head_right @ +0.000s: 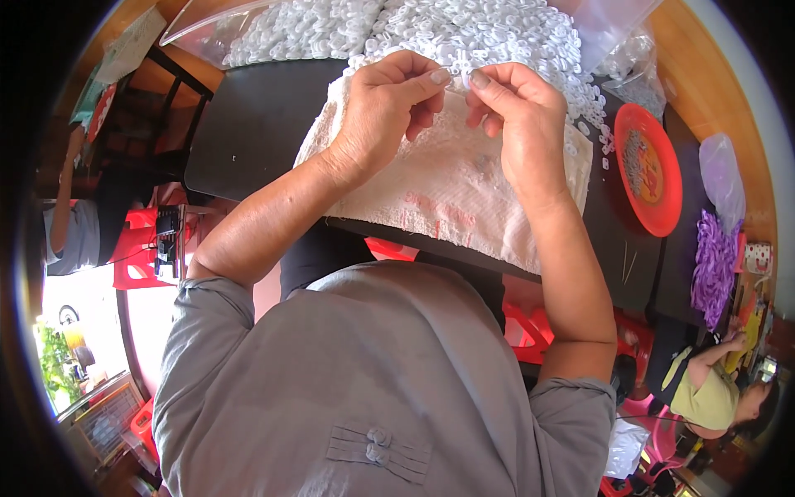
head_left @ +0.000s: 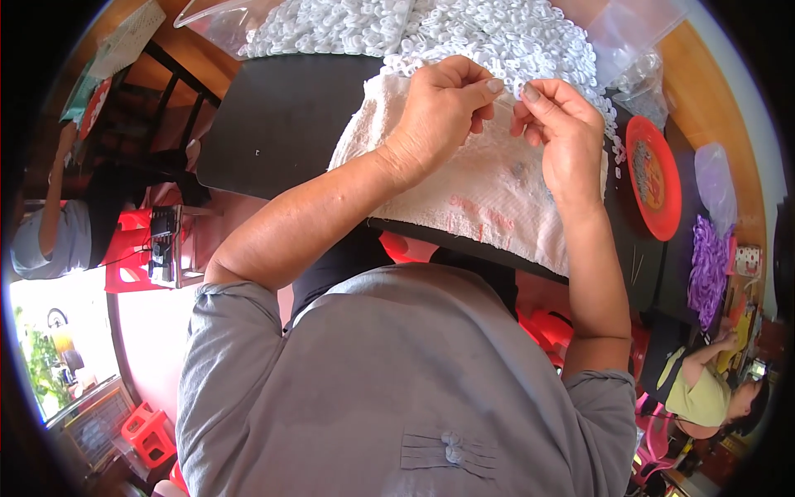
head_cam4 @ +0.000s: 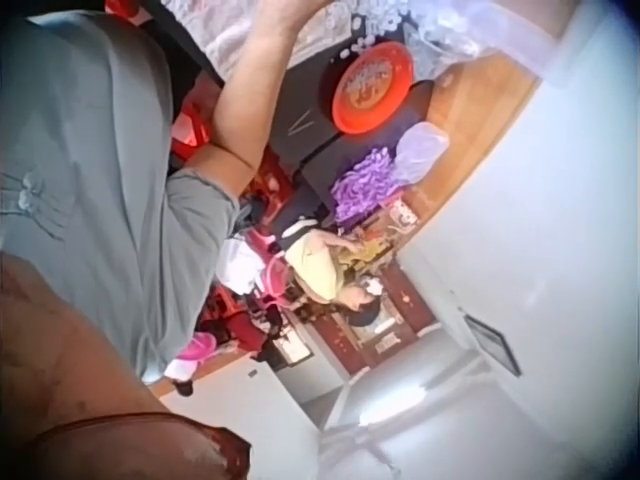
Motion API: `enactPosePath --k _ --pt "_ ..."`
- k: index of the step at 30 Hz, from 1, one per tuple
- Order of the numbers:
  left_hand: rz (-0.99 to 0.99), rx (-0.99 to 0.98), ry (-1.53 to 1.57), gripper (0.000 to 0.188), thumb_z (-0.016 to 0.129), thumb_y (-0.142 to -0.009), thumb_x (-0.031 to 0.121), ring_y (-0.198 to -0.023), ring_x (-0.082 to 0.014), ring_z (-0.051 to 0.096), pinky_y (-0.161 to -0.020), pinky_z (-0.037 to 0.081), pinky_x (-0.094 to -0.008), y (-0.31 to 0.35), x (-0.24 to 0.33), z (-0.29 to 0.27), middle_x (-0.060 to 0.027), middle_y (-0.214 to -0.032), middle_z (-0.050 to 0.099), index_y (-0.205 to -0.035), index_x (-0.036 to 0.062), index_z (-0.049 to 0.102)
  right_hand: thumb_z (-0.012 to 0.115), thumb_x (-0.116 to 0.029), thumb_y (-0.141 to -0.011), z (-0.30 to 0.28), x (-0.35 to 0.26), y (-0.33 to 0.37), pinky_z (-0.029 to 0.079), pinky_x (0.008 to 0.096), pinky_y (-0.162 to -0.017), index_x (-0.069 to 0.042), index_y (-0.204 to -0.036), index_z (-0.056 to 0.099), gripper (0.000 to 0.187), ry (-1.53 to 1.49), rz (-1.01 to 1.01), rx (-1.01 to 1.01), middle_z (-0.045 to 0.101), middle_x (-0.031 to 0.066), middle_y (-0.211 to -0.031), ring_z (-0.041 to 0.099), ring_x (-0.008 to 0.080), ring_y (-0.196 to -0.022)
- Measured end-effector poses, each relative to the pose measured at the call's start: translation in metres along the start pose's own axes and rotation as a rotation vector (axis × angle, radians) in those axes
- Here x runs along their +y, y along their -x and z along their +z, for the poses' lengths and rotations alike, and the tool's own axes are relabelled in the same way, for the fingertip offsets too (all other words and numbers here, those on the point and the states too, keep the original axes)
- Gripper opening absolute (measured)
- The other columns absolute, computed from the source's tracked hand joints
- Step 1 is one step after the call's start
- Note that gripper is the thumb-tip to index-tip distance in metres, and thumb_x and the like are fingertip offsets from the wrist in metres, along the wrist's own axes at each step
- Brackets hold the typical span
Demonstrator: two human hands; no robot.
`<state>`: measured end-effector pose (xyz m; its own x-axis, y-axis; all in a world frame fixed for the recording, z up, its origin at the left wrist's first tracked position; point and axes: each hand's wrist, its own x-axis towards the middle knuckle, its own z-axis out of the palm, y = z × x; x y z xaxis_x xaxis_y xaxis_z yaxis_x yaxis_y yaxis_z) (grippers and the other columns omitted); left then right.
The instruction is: Sorting small white plastic parts by hand at a workbench.
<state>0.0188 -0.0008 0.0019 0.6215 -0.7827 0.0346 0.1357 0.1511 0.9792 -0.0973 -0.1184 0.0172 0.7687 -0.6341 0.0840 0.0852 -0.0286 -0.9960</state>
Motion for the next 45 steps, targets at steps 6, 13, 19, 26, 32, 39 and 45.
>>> enactPosePath --k 6,13,19,26,32,39,45 --pt "0.032 -0.021 -0.028 0.016 0.063 -0.091 0.016 -0.055 -0.0059 0.050 -0.045 0.037 -0.0205 0.001 -0.001 0.001 -0.0017 -0.067 0.058 -0.090 0.0005 0.060 0.063 -0.013 -0.091 0.004 0.001 0.002 0.036 0.0210 -0.056 0.001 -0.095 0.063 0.015 0.056 -0.053 -0.007 0.062 0.0040 -0.076 0.057 0.0115 -0.064" --pt "0.041 -0.062 -0.059 0.015 0.066 -0.089 0.014 -0.055 -0.0055 0.051 -0.044 0.037 -0.0192 0.002 0.003 0.001 -0.0025 -0.068 0.059 -0.090 0.0000 0.061 0.062 -0.015 -0.091 -0.005 -0.003 -0.004 0.036 0.0205 -0.055 0.000 -0.094 0.063 0.016 0.117 -0.024 -0.072 0.062 0.0034 -0.076 0.057 0.0108 -0.063" --pt "0.133 -0.177 -0.019 0.021 0.074 -0.082 0.006 -0.062 -0.0057 0.056 -0.047 0.041 -0.0194 0.002 0.005 -0.001 -0.0024 -0.074 0.063 -0.098 0.0001 0.064 0.062 -0.016 -0.091 -0.020 -0.017 -0.006 0.034 0.0184 -0.050 0.002 -0.096 0.062 0.019 0.039 0.069 -0.239 0.062 0.0035 -0.074 0.057 0.0096 -0.061" --pt "0.209 -0.234 -0.035 0.028 0.079 -0.076 0.006 -0.070 -0.0057 0.061 -0.049 0.044 -0.0182 0.005 0.005 -0.002 -0.0017 -0.078 0.065 -0.100 0.0020 0.066 0.066 -0.022 -0.089 -0.021 -0.016 -0.003 0.035 0.0166 -0.044 0.003 -0.090 0.063 0.025 -0.041 0.154 -0.322 0.063 0.0061 -0.069 0.057 0.0101 -0.052" --pt "0.216 -0.237 -0.012 0.027 0.079 -0.076 0.006 -0.069 -0.0057 0.061 -0.049 0.043 -0.0176 0.007 0.007 -0.002 -0.0037 -0.080 0.067 -0.098 0.0008 0.065 0.066 -0.022 -0.089 -0.021 -0.017 -0.003 0.035 0.0161 -0.042 0.003 -0.091 0.064 0.026 -0.081 0.187 -0.357 0.061 0.0068 -0.068 0.058 0.0121 -0.051" --pt "0.202 -0.275 0.050 0.028 0.079 -0.076 0.006 -0.069 -0.0064 0.061 -0.049 0.043 -0.0181 0.008 0.011 -0.003 -0.0045 -0.080 0.067 -0.099 -0.0003 0.064 0.063 -0.017 -0.091 -0.022 -0.014 -0.002 0.036 0.0178 -0.042 0.006 -0.097 0.059 0.024 -0.156 0.145 -0.388 0.060 0.0077 -0.070 0.058 0.0156 -0.051" --pt "0.219 -0.249 0.017 0.021 0.075 -0.078 -0.001 -0.074 -0.0136 0.068 -0.065 0.056 -0.0241 0.010 0.013 -0.002 -0.0079 -0.081 0.067 -0.093 -0.0019 0.061 0.066 -0.018 -0.089 -0.020 -0.014 -0.001 0.035 0.0170 -0.042 0.004 -0.090 0.063 0.023 -0.199 0.172 -0.379 0.061 0.0075 -0.069 0.059 0.0133 -0.053"
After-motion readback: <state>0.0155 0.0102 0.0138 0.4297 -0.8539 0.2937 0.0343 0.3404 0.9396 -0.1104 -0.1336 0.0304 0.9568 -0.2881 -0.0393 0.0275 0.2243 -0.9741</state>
